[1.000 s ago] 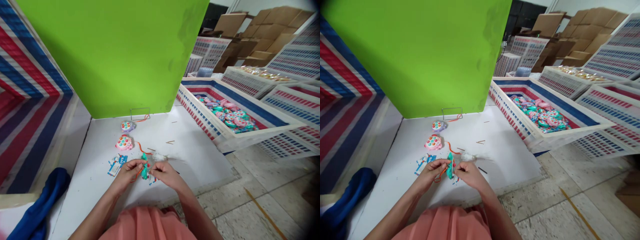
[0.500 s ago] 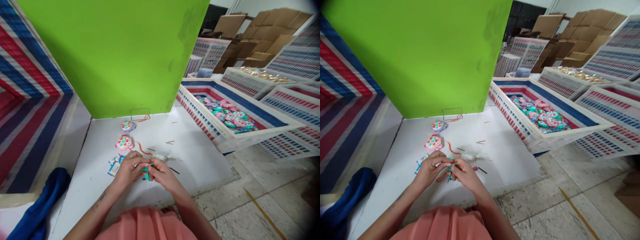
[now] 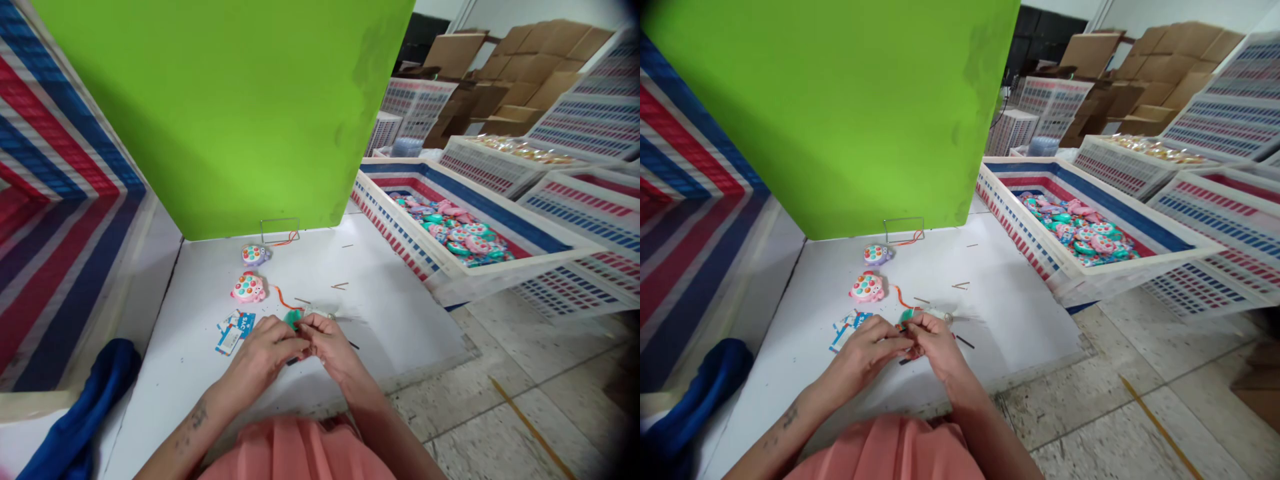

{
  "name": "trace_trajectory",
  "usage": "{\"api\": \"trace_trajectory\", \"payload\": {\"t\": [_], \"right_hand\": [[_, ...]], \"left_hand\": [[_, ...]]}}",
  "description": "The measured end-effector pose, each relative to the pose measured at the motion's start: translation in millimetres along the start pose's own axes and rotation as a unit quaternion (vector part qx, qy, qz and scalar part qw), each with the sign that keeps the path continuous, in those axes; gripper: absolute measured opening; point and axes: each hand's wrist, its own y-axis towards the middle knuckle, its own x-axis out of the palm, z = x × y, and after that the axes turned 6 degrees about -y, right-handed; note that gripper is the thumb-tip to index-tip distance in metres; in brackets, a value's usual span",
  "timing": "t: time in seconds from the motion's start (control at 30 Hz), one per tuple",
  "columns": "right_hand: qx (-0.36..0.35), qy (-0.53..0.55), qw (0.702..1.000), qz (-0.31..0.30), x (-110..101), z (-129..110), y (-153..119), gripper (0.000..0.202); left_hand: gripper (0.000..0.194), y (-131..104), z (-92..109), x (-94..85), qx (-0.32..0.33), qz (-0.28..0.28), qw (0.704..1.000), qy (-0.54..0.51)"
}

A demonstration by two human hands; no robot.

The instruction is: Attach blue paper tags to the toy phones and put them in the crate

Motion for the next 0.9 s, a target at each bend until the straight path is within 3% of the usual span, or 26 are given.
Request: {"api": "trace_trajectory", "payload": {"t": [0.27,0.37,0.43,0.5,0.6,0.67,0.77,0.9], "right_hand": [[-0.005,0.023,1.0,0.004,7.0,-2.1,1.0,0.021],[-0.027,-0.023,0.999,0.012,6.3,-3.4,0.0,0.018],[-0.04,-0.087,0.995,0.013,5.6,-4.5,-1.7,0.016],[-0.079,-0.185,0.979,0.03,5.0,-5.6,-4.1,0.014],[-0.194,-0.333,0.918,0.094,4.8,-6.9,-7.5,0.01],[-0.257,-0.374,0.884,0.111,5.5,-7.3,-8.8,0.01],[-0.282,-0.367,0.883,0.085,8.3,-7.8,-9.2,0.01],[-0.266,-0.337,0.901,0.067,13.4,-9.3,-8.6,0.008]], "left_hand": [[0.022,-1.2,2.3,14.7,0.023,-0.002,0.999,0.048],[0.02,-1.5,2.3,14.9,0.003,0.008,1.0,-0.007],[0.016,-2.4,0.4,14.6,-0.032,0.049,0.994,-0.095],[0.011,-4.1,-4.1,14.3,-0.102,0.105,0.969,-0.197],[0.011,-7.6,-13.1,14.3,-0.234,0.176,0.901,-0.32],[0.015,-9.4,-17.6,14.4,-0.285,0.203,0.859,-0.373],[0.019,-10.2,-19.5,14.3,-0.305,0.227,0.83,-0.409],[0.021,-9.3,-18.0,13.6,-0.307,0.236,0.819,-0.424]]}}
